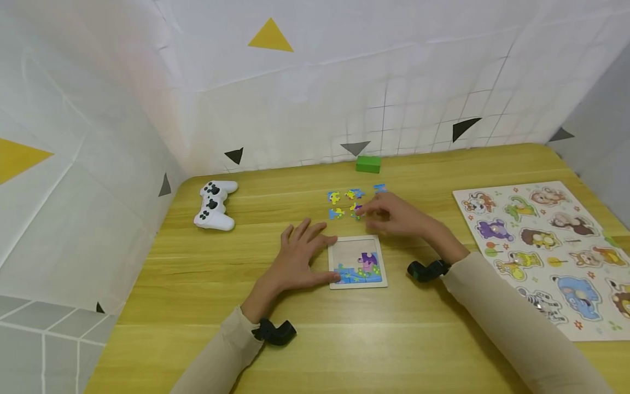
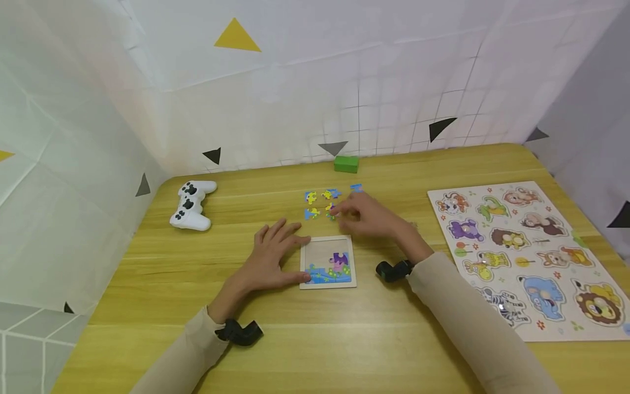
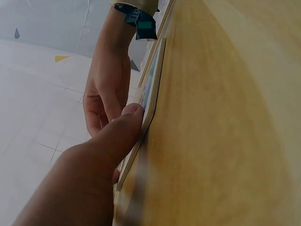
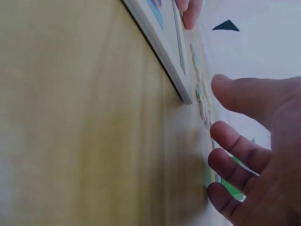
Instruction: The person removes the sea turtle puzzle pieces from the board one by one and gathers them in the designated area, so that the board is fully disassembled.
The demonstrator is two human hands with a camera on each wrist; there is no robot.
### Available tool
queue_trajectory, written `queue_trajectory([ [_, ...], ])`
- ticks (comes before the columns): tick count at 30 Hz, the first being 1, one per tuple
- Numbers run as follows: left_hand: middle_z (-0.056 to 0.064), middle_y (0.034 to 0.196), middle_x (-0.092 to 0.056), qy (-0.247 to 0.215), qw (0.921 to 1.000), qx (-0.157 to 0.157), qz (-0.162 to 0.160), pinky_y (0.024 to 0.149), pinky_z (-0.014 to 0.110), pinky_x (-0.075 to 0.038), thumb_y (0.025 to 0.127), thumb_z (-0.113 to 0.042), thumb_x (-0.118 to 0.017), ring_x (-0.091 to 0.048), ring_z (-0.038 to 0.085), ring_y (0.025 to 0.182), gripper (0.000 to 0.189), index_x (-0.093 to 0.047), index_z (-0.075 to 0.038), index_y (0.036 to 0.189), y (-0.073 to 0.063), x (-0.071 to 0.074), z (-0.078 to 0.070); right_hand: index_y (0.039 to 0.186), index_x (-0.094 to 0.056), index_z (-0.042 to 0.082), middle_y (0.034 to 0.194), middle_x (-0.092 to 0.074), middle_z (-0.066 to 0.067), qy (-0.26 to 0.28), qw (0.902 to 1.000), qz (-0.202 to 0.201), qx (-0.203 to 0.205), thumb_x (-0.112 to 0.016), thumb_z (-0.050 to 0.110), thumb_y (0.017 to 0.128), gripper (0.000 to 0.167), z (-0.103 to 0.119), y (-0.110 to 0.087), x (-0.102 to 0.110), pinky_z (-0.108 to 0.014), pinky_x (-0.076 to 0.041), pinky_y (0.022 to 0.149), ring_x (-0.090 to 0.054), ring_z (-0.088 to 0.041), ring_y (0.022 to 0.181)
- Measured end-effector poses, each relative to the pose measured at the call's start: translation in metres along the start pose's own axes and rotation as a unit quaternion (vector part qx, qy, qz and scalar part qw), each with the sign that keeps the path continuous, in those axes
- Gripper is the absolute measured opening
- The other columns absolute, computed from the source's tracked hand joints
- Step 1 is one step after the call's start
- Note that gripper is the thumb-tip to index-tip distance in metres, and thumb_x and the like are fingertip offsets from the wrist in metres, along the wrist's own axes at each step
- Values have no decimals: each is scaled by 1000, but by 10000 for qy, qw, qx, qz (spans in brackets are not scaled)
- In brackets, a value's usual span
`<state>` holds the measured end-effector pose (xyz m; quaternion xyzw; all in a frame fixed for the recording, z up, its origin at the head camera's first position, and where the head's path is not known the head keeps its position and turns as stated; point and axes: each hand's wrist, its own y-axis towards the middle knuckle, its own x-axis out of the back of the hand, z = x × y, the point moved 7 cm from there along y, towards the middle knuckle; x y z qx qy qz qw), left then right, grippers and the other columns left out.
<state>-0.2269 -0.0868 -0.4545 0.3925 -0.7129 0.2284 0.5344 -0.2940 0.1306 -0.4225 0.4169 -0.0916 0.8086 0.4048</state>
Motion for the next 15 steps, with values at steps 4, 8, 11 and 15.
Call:
queue_trajectory([
  [4,-2,165,-32,-41,10000,-3,-4,120,65,-8,79,-77,-64,-13,36,158,81,-51,-35,148,0,1,-1,118,-76,13,111,-70,-2,-80,9999,106,-13,-78,14,89,29,6,-11,-3,-36,-40,84,-52,-20,98],
  [8,-2,165,-32,-36,10000,-9,-34,120,66,-9,79,-77,-64,-14,37,158,81,-51,-35,147,0,2,-1,115,-78,19,109,-69,-1,-129,9995,262,-82,-81,15,86,29,14,-18,-7,-37,-39,87,-52,-21,102],
  [11,-3,165,-32,13,10000,-2,-25,119,67,-10,79,-78,-63,-14,36,158,81,-51,-36,147,0,1,-1,114,-78,22,106,-66,1,-112,9986,459,-255,-82,17,85,30,20,-23,-11,-37,-38,88,-51,-20,101],
  [15,-3,166,-31,36,10000,5,13,120,66,-9,79,-79,-62,-13,36,159,81,-50,-37,148,0,0,-1,114,-78,24,103,-64,1,-127,9971,690,-289,-82,18,85,30,28,-28,-16,-37,-36,87,-49,-21,99],
])
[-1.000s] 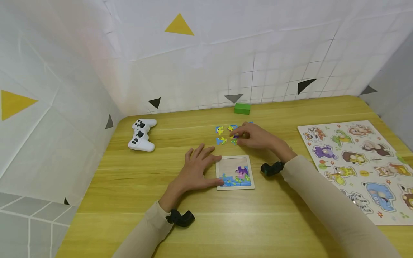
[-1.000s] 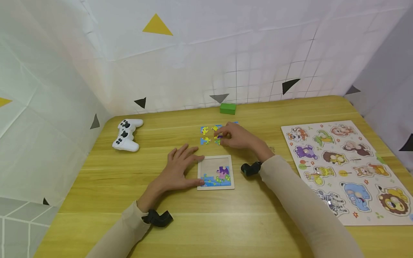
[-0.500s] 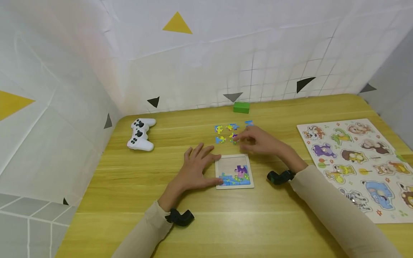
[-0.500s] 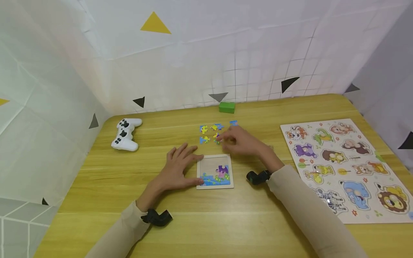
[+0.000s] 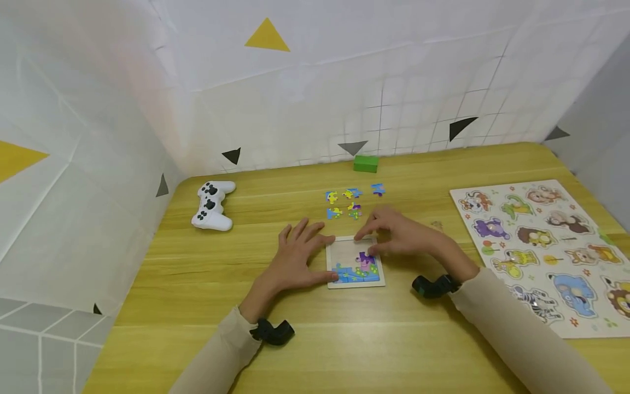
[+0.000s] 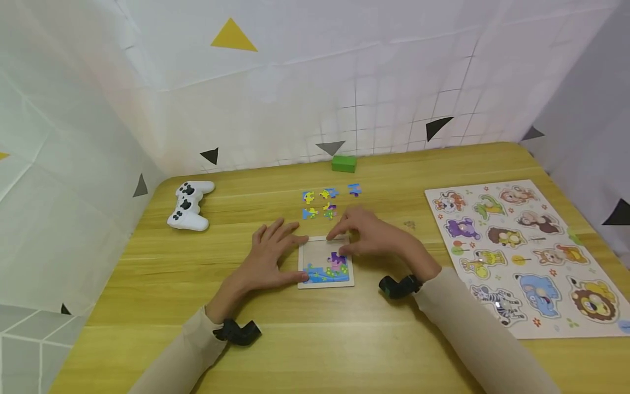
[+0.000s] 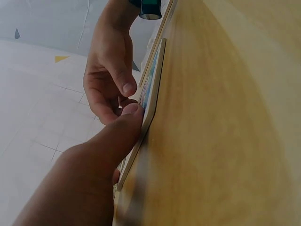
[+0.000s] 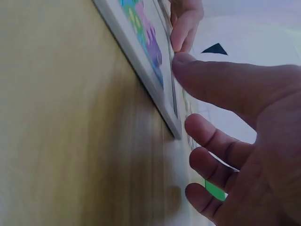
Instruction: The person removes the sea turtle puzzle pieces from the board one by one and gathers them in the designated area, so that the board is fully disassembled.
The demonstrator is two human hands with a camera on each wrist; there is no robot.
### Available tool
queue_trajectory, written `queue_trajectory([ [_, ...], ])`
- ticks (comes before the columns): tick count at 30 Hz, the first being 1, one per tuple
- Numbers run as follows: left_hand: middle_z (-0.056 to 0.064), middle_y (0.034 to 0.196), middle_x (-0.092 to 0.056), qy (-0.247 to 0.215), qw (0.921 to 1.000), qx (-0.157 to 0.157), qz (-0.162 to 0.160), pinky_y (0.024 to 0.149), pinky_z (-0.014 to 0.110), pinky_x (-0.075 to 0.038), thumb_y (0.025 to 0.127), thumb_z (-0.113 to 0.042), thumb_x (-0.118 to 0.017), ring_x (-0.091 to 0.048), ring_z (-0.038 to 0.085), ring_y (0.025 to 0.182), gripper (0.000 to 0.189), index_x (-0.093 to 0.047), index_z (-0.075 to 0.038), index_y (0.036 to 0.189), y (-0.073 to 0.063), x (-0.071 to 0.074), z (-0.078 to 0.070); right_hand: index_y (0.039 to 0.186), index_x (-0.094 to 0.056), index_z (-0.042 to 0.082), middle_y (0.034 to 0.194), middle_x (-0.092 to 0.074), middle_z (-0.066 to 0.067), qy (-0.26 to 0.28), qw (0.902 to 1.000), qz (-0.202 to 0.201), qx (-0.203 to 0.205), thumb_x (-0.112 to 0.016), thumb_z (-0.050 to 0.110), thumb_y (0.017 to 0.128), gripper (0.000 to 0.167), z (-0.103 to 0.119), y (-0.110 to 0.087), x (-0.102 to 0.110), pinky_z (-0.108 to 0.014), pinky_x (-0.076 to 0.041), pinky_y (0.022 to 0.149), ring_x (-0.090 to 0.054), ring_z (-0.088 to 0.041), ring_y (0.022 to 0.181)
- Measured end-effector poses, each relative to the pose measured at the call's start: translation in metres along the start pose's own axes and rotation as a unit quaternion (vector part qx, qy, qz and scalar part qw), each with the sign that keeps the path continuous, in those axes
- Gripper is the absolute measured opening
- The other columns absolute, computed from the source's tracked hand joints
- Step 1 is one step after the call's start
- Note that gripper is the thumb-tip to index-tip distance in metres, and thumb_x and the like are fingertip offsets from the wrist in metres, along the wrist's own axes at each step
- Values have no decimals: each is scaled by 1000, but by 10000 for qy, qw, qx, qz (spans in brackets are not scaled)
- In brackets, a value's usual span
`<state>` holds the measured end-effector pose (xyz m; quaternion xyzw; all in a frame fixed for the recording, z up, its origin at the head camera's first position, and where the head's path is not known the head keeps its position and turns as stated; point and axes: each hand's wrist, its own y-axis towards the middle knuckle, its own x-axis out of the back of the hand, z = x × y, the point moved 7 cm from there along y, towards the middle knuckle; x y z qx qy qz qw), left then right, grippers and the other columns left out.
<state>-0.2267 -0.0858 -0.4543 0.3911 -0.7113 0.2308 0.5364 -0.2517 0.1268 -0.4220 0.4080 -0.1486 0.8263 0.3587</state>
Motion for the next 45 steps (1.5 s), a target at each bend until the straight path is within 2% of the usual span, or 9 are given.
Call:
queue_trajectory([
  [6,-3,166,-31,-40,10000,11,-16,120,66,-8,80,-78,-63,-12,35,159,81,-51,-36,147,0,1,1,116,-77,26,102,-63,1,-74,9998,175,48,-84,20,84,33,2,-3,-5,-35,-34,86,-47,-19,98],
  [13,-3,166,-31,-72,10000,22,5,120,66,-7,80,-78,-63,-11,35,159,81,-50,-37,148,-1,1,1,117,-76,31,104,-60,0,-285,9989,363,75,-87,32,81,38,12,-5,-10,-34,-31,82,-42,-17,95],
  [18,-3,166,-31,-59,10000,4,-2,120,65,-7,80,-78,-63,-12,35,159,81,-50,-37,148,0,1,2,117,-76,32,104,-58,0,-400,9982,450,0,-87,31,81,38,14,-6,-12,-34,-31,81,-42,-18,95],
  [24,-3,166,-31,-32,10000,-6,-9,120,65,-8,80,-79,-62,-12,35,159,81,-50,-37,148,-1,0,2,115,-77,34,104,-57,0,-497,9977,457,16,-87,31,81,36,14,-5,-13,-34,-31,82,-41,-16,95],
  [29,-3,166,-31,-44,10000,3,-33,120,66,-8,80,-78,-63,-12,35,159,81,-51,-37,148,-1,1,2,112,-78,31,103,-57,-1,-489,9979,407,101,-88,28,80,34,18,-5,-12,-34,-31,82,-40,-15,94],
  [38,-2,166,-31,-105,9999,21,10,120,66,-7,80,-78,-64,-12,36,159,81,-51,-36,147,-1,1,0,113,-77,29,109,-59,0,-562,9976,404,-14,-88,28,80,35,19,-7,-10,-34,-33,83,-42,-16,97],
  [45,-2,166,-31,-119,9999,6,-8,120,66,-7,80,-78,-63,-12,36,159,80,-51,-35,147,-1,1,0,111,-76,29,107,-59,1,-489,9980,400,-33,-88,28,79,33,18,-7,-11,-35,-32,84,-41,-16,97],
])
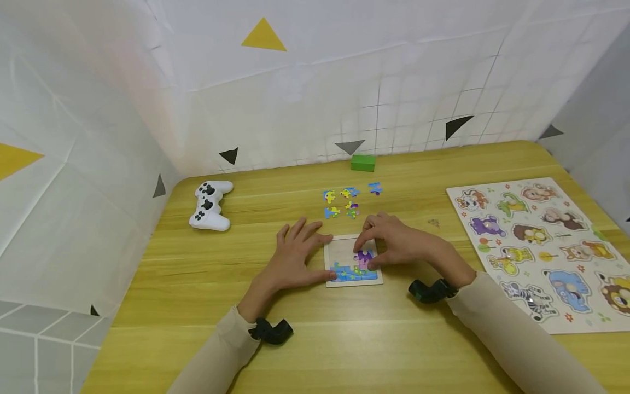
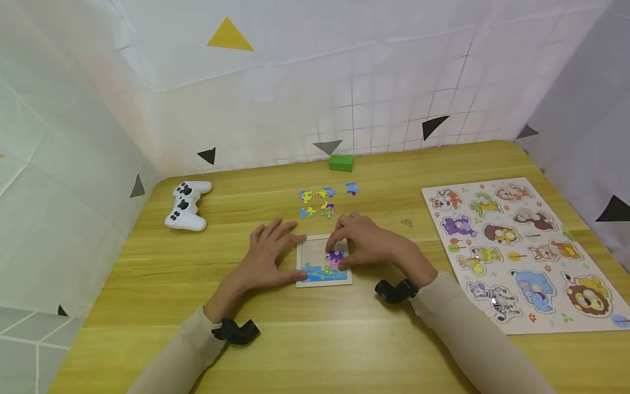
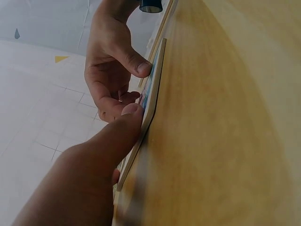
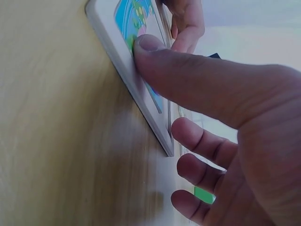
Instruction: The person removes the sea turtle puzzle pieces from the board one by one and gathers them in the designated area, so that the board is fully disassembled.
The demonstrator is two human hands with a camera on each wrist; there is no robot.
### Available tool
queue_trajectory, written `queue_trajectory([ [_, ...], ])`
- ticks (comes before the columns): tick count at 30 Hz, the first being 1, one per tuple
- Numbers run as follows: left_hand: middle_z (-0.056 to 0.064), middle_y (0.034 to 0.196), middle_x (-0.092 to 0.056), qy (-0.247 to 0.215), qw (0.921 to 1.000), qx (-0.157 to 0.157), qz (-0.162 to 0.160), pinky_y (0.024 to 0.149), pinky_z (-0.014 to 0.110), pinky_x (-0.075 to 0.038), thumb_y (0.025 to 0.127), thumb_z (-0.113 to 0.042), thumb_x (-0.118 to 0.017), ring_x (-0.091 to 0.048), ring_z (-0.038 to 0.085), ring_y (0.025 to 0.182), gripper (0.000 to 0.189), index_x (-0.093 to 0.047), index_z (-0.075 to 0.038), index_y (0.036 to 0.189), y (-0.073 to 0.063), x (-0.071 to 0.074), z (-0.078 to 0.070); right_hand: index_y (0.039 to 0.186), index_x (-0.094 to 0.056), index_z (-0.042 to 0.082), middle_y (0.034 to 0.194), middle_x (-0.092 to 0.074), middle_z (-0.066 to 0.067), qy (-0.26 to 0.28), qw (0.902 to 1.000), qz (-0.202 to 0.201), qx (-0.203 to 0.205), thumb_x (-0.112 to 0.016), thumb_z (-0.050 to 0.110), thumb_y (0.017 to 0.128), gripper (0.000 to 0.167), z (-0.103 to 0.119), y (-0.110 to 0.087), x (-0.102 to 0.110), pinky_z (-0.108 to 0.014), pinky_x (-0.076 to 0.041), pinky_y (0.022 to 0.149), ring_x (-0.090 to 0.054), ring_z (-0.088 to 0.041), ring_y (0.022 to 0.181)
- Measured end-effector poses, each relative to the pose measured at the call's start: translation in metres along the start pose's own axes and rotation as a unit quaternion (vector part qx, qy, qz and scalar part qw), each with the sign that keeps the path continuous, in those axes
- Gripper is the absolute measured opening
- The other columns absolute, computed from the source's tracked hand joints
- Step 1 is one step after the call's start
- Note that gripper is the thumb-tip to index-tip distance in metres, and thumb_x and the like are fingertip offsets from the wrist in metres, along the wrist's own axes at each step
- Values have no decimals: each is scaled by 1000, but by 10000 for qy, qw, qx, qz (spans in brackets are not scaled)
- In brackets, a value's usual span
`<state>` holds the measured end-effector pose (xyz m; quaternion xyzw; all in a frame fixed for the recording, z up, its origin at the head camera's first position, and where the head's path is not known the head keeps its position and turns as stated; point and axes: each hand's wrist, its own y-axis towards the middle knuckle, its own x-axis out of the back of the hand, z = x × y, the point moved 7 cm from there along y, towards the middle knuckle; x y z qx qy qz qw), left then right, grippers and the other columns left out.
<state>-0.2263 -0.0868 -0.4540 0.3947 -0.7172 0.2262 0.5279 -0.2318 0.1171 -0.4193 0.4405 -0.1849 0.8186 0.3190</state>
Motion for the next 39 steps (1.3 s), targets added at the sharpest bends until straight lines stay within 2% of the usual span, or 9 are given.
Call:
queue_trajectory([
  [11,-3,166,-30,33,10000,53,61,121,65,-6,80,-79,-62,-11,35,159,81,-50,-37,148,1,0,0,110,-72,26,97,-65,7,254,9995,80,168,-86,23,81,32,2,0,-2,-33,-35,82,-48,-17,94],
  [18,-2,166,-31,-6,10000,20,33,120,66,-6,80,-78,-64,-12,35,159,81,-51,-36,147,0,1,-1,113,-71,25,99,-67,9,403,9989,230,79,-84,20,84,32,2,0,-4,-33,-38,83,-50,-16,94],
  [31,-3,166,-31,85,10000,-15,-9,120,66,-7,80,-78,-63,-12,35,159,81,-51,-36,147,0,-1,0,117,-76,22,100,-65,11,80,9994,312,-107,-83,24,85,33,1,1,-3,-31,-44,83,-52,-13,93],
  [39,-3,166,-30,79,10000,12,20,120,66,-7,80,-79,-62,-11,35,159,81,-50,-37,148,0,0,0,115,-77,22,101,-63,8,177,9991,315,-226,-83,23,86,30,2,0,-1,-32,-46,84,-52,-14,93],
])
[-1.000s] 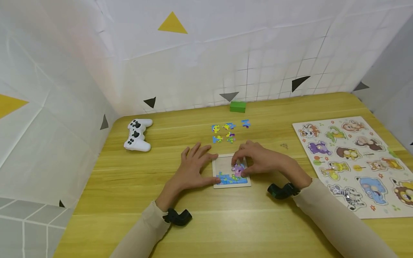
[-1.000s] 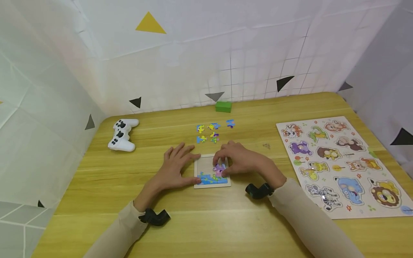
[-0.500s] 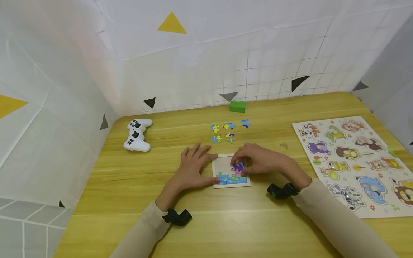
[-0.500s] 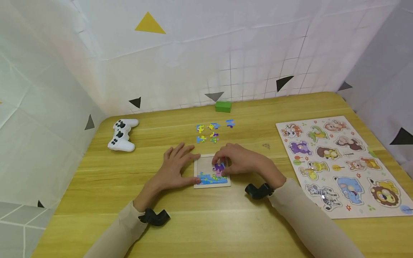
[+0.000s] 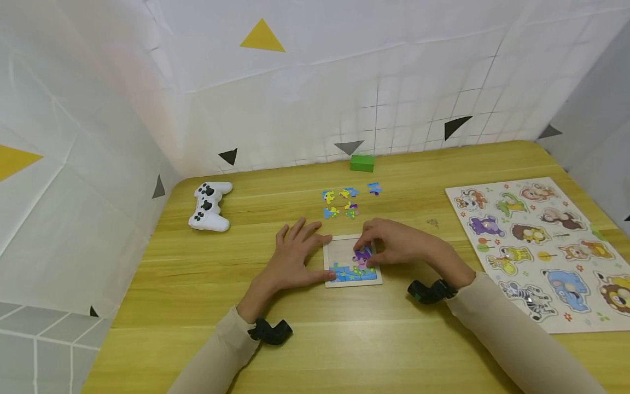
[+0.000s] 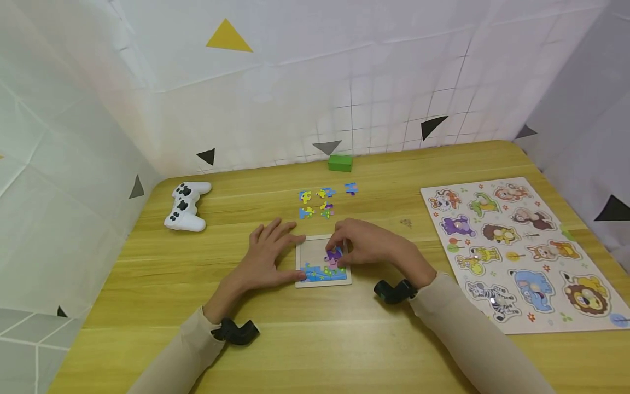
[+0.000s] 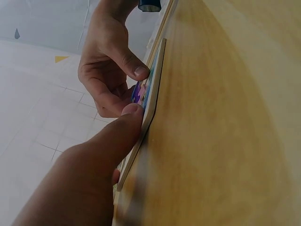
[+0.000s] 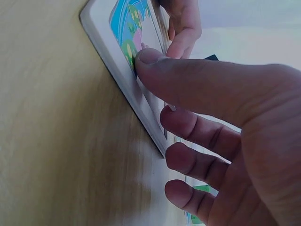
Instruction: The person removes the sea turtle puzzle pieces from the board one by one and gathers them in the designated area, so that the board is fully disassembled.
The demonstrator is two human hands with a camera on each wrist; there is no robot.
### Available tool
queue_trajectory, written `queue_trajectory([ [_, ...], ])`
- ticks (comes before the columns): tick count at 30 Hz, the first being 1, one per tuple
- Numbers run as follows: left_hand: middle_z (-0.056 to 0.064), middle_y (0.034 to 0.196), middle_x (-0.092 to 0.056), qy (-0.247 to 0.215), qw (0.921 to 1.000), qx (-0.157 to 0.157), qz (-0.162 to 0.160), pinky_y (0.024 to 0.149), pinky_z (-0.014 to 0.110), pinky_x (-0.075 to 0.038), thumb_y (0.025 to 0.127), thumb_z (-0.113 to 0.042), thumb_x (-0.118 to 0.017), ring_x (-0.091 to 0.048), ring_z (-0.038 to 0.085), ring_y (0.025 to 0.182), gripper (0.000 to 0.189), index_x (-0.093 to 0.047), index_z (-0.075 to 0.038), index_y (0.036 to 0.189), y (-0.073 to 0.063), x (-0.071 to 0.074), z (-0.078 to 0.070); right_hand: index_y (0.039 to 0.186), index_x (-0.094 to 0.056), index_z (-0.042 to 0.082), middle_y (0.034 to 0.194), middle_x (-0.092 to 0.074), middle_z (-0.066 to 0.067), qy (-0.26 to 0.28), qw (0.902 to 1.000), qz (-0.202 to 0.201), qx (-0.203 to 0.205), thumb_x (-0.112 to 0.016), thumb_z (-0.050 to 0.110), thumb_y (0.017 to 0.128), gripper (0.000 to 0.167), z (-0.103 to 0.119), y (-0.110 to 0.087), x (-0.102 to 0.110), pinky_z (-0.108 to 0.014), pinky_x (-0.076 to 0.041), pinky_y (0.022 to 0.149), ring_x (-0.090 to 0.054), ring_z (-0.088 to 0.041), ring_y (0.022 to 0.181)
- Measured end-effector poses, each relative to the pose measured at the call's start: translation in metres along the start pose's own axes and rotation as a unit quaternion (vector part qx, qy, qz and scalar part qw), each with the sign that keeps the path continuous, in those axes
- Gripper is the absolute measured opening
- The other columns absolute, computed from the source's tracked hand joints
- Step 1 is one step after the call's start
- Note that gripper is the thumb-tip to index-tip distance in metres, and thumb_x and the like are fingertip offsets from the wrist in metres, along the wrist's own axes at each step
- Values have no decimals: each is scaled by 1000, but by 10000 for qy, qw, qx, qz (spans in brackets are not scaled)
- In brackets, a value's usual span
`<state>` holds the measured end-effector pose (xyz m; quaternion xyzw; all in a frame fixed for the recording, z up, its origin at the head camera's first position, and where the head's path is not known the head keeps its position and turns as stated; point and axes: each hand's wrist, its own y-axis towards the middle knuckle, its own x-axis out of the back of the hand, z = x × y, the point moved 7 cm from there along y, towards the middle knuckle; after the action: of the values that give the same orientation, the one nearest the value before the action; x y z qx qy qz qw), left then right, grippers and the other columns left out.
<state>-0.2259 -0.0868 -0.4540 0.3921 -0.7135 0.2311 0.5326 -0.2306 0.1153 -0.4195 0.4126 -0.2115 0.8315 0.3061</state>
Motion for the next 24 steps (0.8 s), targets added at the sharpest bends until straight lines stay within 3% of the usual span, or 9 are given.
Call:
queue_trajectory([
  [6,-2,166,-31,-12,10000,-11,6,120,66,-7,80,-78,-63,-12,35,159,81,-50,-36,148,0,-1,0,118,-76,21,102,-63,7,113,9999,-45,49,-81,22,87,31,-2,0,1,-33,-47,84,-53,-15,93],
  [16,-1,166,-31,-28,10000,-43,-22,120,66,-7,80,-77,-64,-12,36,159,81,-50,-36,148,0,-1,0,124,-74,22,99,-63,5,706,9972,-243,99,-80,20,89,36,-11,-1,6,-28,-47,74,-54,-19,87],
  [24,-3,167,-30,5,10000,-25,-7,120,66,-7,80,-79,-62,-11,35,159,81,-50,-37,148,1,-2,1,127,-73,23,100,-62,4,789,9964,-315,38,-77,22,92,35,-17,-2,8,-28,-45,74,-52,-18,87],
])
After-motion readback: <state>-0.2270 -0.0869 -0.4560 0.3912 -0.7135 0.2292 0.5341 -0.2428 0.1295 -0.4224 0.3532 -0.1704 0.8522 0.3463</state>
